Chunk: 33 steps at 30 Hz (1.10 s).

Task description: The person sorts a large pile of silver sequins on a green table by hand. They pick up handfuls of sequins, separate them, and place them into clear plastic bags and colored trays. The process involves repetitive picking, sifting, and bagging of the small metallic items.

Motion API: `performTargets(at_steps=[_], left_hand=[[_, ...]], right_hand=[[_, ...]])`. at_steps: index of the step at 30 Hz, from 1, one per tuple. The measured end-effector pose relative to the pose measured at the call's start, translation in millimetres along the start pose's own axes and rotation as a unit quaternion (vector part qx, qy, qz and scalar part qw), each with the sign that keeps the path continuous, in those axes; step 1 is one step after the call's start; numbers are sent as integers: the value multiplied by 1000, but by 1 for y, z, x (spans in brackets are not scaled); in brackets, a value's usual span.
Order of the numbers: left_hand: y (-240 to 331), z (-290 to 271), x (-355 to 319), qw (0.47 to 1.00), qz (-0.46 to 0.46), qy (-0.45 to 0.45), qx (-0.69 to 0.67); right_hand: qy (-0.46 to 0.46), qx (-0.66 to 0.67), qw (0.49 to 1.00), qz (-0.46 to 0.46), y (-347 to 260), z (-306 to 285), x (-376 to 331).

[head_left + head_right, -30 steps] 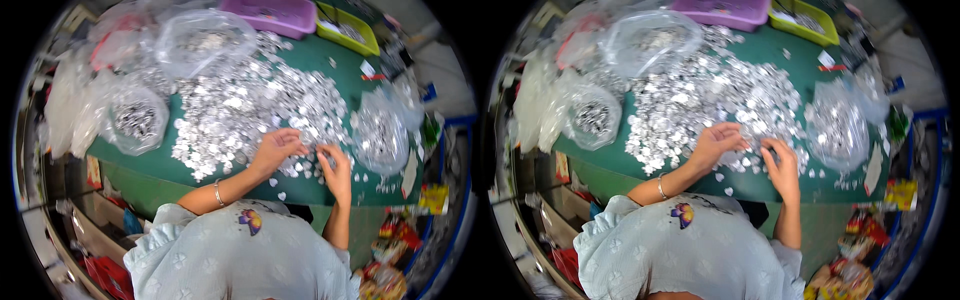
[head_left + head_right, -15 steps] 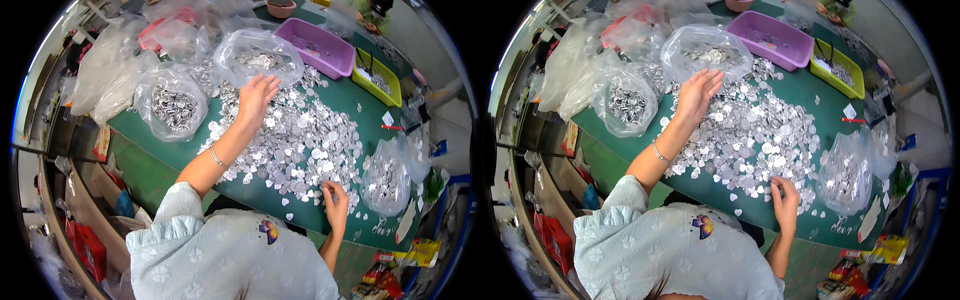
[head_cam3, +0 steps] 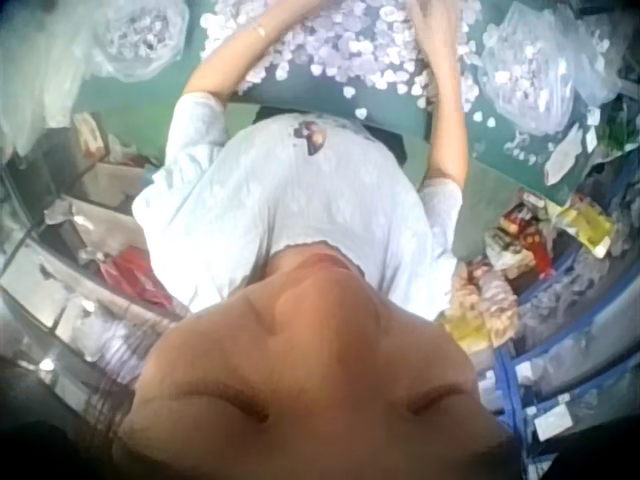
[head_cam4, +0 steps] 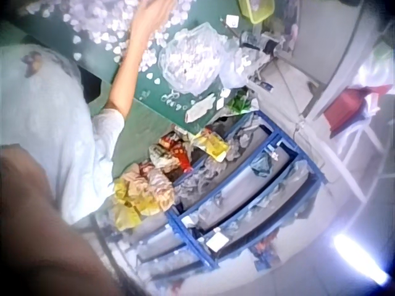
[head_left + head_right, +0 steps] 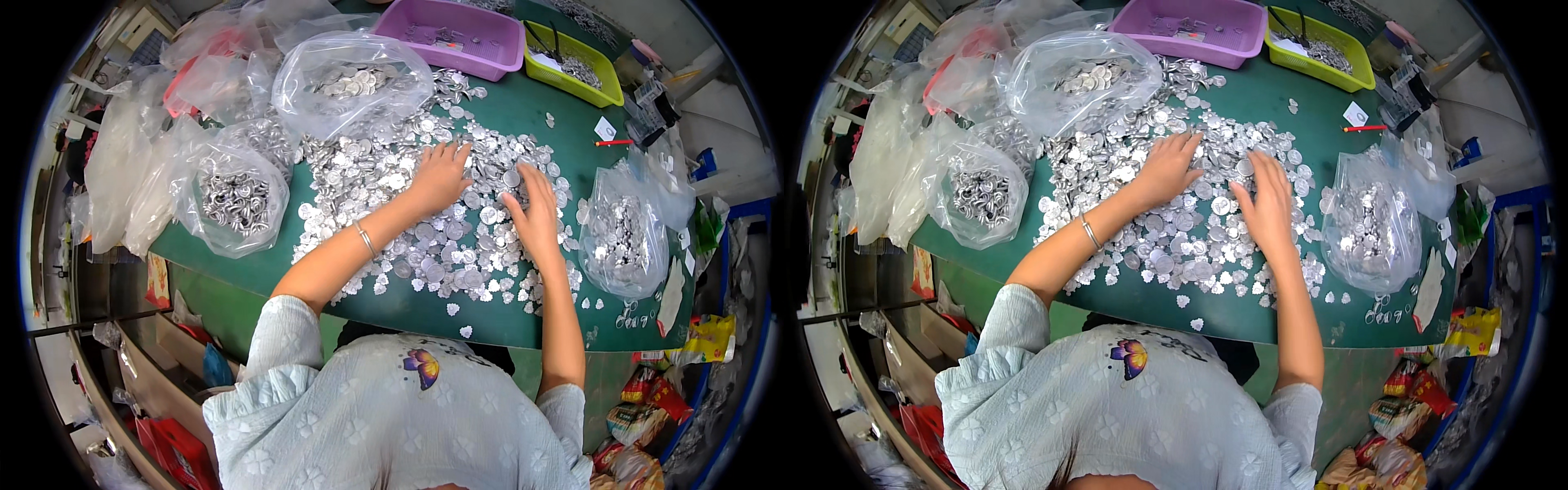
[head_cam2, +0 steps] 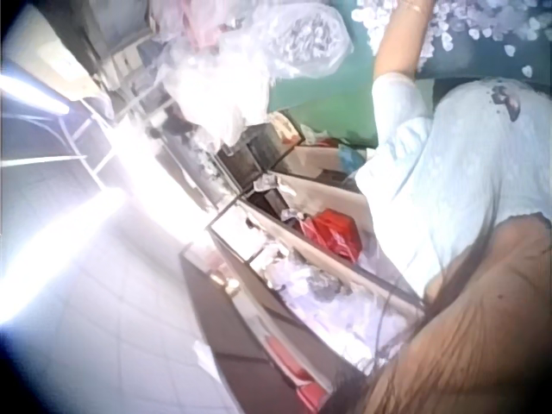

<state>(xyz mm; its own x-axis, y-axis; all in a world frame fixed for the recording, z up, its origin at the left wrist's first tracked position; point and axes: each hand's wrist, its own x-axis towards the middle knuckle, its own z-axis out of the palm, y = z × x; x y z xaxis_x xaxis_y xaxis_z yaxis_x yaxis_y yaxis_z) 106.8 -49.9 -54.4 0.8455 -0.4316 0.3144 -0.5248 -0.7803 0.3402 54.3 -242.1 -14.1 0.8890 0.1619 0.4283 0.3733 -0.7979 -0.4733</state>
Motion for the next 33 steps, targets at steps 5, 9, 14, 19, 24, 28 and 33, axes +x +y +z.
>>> performTargets(at_steps=[5,9,14,19,24,28,33], left_hand=[[18,-10,-13,987,0,12,-162],[24,-14,-30,981,24,-22,-192],[28,-20,-53,980,77,-35,-180],[35,-26,-64,960,171,-58,-212],[32,-26,-41,979,83,-25,-185],[22,-20,-22,999,-13,-45,-16],[23,-7,-39,996,43,-54,64]], right_hand=[[-36,-21,997,-67,22,36,9],[-22,34,999,-27,16,29,10],[-67,20,997,-34,18,23,-1],[-12,2,1000,-22,12,18,1],[-52,-20,998,-43,21,27,16],[-80,-55,995,-19,16,28,20],[-72,-74,994,-43,20,37,26]])
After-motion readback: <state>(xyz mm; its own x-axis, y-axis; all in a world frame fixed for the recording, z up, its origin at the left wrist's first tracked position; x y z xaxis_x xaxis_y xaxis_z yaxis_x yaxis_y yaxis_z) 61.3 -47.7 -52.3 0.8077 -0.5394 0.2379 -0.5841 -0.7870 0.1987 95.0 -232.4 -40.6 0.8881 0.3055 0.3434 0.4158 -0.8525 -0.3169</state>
